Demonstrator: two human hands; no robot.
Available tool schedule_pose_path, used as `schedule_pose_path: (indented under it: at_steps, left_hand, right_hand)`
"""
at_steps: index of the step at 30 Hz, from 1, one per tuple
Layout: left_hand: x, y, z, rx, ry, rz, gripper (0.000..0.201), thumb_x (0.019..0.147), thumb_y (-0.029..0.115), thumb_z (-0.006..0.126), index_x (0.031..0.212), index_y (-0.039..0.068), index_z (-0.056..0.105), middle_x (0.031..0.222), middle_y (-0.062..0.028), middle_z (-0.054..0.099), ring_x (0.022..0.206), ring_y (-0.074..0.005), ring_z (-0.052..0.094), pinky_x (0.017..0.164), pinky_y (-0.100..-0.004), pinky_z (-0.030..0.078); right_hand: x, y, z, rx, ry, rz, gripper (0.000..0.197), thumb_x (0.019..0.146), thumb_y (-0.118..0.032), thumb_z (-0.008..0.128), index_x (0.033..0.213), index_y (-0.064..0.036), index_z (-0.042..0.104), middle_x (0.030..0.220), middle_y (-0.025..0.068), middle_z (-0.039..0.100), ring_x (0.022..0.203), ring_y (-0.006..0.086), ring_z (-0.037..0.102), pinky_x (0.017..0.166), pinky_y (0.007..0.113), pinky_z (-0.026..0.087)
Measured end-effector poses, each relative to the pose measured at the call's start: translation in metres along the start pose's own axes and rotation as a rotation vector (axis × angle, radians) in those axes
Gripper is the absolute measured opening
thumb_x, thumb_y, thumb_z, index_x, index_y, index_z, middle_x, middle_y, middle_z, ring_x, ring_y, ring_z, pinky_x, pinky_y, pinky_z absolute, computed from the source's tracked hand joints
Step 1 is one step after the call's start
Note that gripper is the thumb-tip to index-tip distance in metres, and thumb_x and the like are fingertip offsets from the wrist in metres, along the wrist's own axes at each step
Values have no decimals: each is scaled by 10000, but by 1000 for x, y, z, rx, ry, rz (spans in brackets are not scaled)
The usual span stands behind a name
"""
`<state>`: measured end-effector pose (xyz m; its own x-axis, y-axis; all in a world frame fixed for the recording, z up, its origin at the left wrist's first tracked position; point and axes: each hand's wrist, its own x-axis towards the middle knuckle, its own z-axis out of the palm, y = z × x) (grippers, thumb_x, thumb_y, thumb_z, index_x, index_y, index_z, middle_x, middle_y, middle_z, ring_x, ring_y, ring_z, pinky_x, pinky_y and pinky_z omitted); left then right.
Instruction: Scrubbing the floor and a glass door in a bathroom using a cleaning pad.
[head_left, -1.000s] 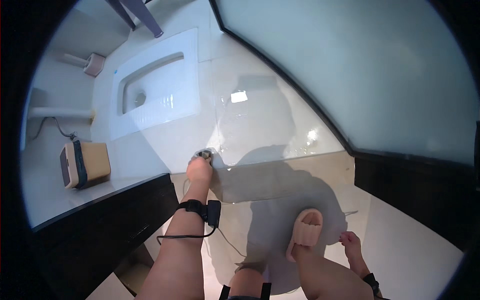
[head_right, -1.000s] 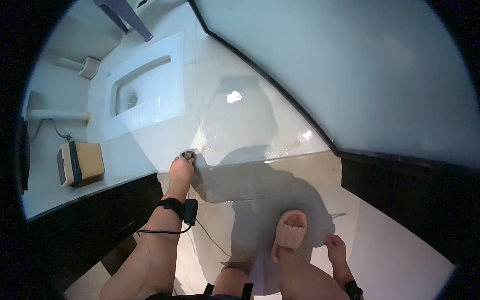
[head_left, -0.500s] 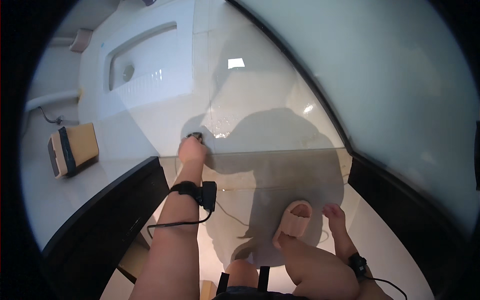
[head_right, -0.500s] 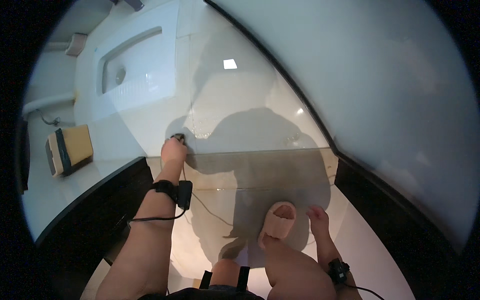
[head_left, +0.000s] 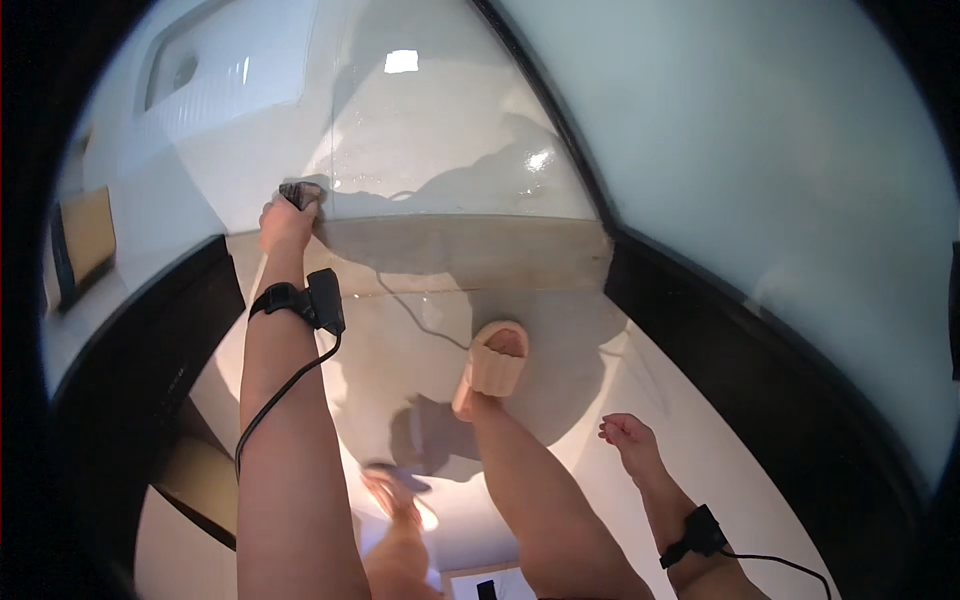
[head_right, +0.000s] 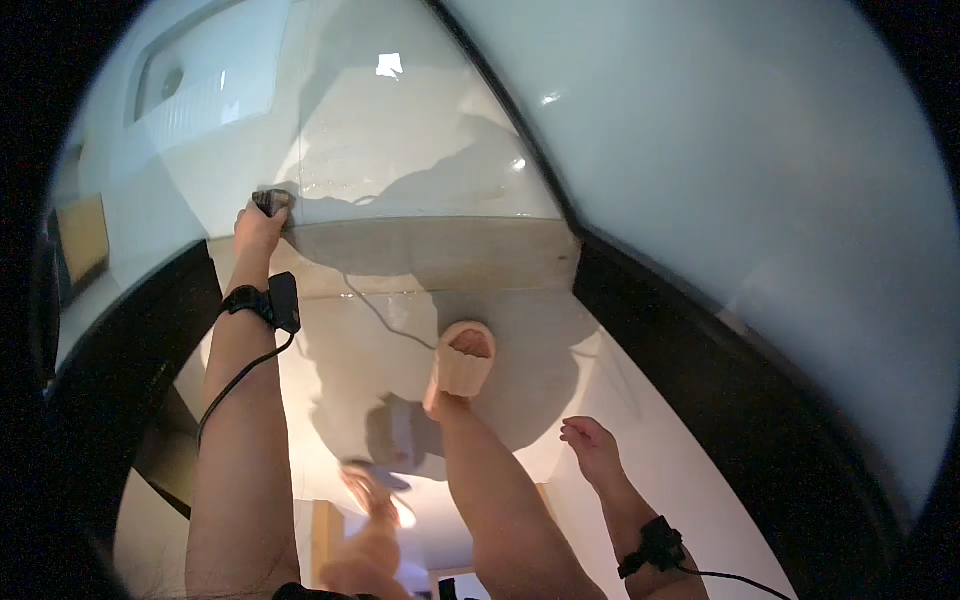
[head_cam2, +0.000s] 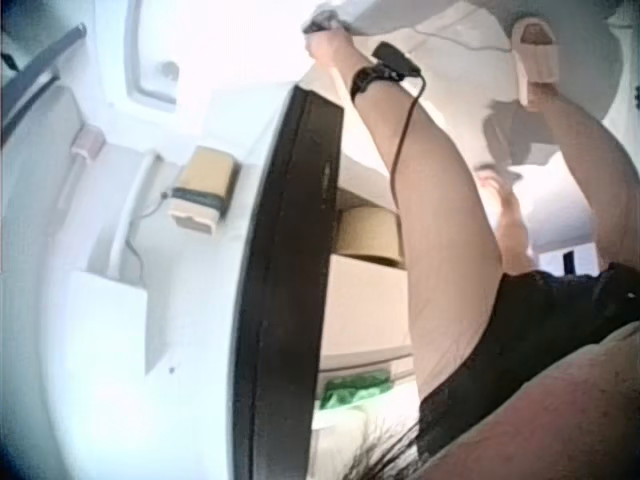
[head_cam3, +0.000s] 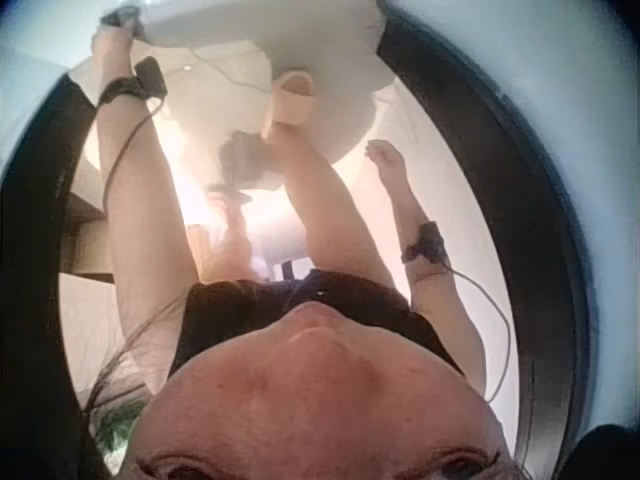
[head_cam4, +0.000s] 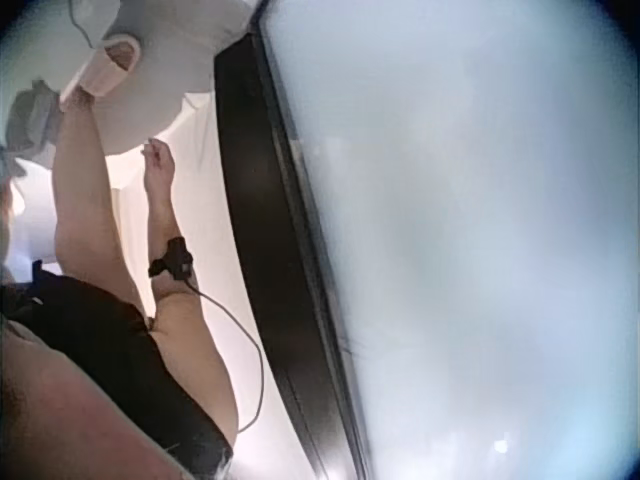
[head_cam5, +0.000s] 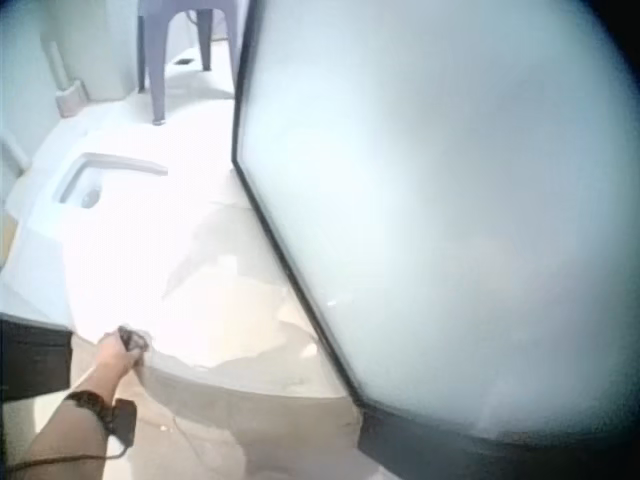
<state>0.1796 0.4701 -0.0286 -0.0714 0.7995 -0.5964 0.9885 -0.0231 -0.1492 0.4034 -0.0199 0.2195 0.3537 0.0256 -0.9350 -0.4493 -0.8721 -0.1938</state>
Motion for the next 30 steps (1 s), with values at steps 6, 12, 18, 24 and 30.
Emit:
schedule_pose_path:
  at_steps: [6, 12, 18, 24, 30]
  left_hand:
    - [-110, 2, -10, -295, 117, 352, 531, 590, 446, 695, 935, 59, 582, 908, -142, 612, 911, -313, 581, 819, -449, 435]
    - [-249, -29, -76, -669, -243, 199, 736, 511, 462, 782, 1051, 40, 515, 1025, -159, 575, 982, -323, 552, 831, -414, 450]
    - [-327, -119, -168, -699, -178, 191, 638, 519, 434, 780, 983, 57, 558, 972, -140, 610, 929, -297, 594, 815, -377, 476]
    - [-364, -199, -256, -738, -146, 196, 806, 493, 471, 779, 1080, 5, 484, 1060, -202, 553, 1024, -343, 529, 889, -407, 429]
    - [-413, -249, -339, -648, 65, 340, 827, 491, 471, 787, 1058, -58, 497, 1028, -223, 556, 986, -342, 548, 854, -400, 440]
  right_hand:
    - [-57, -46, -28, -32, 135, -50, 189, 906, -116, 494, 1044, -5, 560, 927, 98, 613, 830, 163, 599, 767, 280, 486]
    - [-107, -131, 37, 212, 20, -335, 245, 891, -107, 513, 1119, -18, 504, 874, 76, 602, 788, 157, 597, 733, 277, 498]
    - [-244, -316, 36, 380, 69, -957, 374, 883, -170, 553, 1194, -80, 364, 631, -33, 393, 520, 55, 333, 483, 205, 302]
    - [-360, -381, -11, 566, 77, -1201, 393, 869, -199, 546, 1188, -93, 344, 596, -39, 326, 491, 55, 272, 455, 214, 256]
    - [-380, -410, -48, 911, -62, -1198, 331, 868, -143, 498, 1163, -95, 357, 595, -35, 317, 481, 62, 279, 445, 216, 255]
